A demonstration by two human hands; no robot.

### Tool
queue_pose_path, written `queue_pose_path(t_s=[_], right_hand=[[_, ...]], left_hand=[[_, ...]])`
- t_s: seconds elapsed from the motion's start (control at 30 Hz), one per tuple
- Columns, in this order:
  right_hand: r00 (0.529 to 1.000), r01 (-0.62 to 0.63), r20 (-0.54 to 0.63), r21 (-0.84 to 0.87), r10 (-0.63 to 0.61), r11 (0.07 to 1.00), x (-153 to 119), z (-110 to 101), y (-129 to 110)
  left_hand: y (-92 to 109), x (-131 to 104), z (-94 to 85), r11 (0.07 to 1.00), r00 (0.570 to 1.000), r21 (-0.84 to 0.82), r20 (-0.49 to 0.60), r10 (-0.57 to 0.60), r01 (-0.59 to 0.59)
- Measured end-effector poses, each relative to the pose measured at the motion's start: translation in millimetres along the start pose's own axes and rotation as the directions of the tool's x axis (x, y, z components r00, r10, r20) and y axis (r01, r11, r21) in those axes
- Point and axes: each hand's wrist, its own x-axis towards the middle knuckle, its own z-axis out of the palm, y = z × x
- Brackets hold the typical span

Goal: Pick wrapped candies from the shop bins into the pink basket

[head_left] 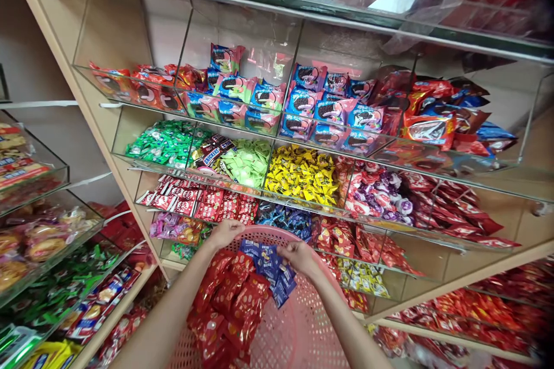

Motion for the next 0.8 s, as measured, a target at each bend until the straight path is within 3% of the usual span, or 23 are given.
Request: queue_pose_path(t_s=[0.1,0.23,0.4,0.53,0.67,0.8], right_hand=[[0.966,0.110,-0.196,-0.274,-0.167,0.956,15.9,-26.2,-7.4],[0.943,-0.025,-0.303,-0.480,-0.139,0.877,44.1,-48.6,-13.1],[0.929,-0.201,-0.370,-0.483,0.010,0.852,80.5,-42.8,-15.2],[0.911,-0.284,-0.404,-0.467,0.083,0.838,94.5,-33.7,-16.3],[0.899,-0.288,-0.431,-0.451,0.076,0.845,87.8,-36.6,-17.0],[0.900,-0.207,-0.436,-0.452,-0.012,0.867,63.2,-46.1,-18.6]], left_hand=[[2.3,-0.4,0.8,1.000,1.000,-0.010,0.010,-0.001,0.001],[4.8,-1.6,1.7,1.000,1.000,-0.016,0.027,0.001,-0.001],[3.1,-1.6,1.4,1.000,1.000,-0.006,0.007,0.001,-0.001],[2.6,-0.4,1.1,1.000,1.000,-0.002,-0.005,0.008,-0.008],[3.8,-0.7,0.2,1.000,1.000,-0.005,-0.008,0.008,-0.008],[3.1,-1.1,0.4,1.000,1.000,-0.030,-0.007,0.003,-0.003]])
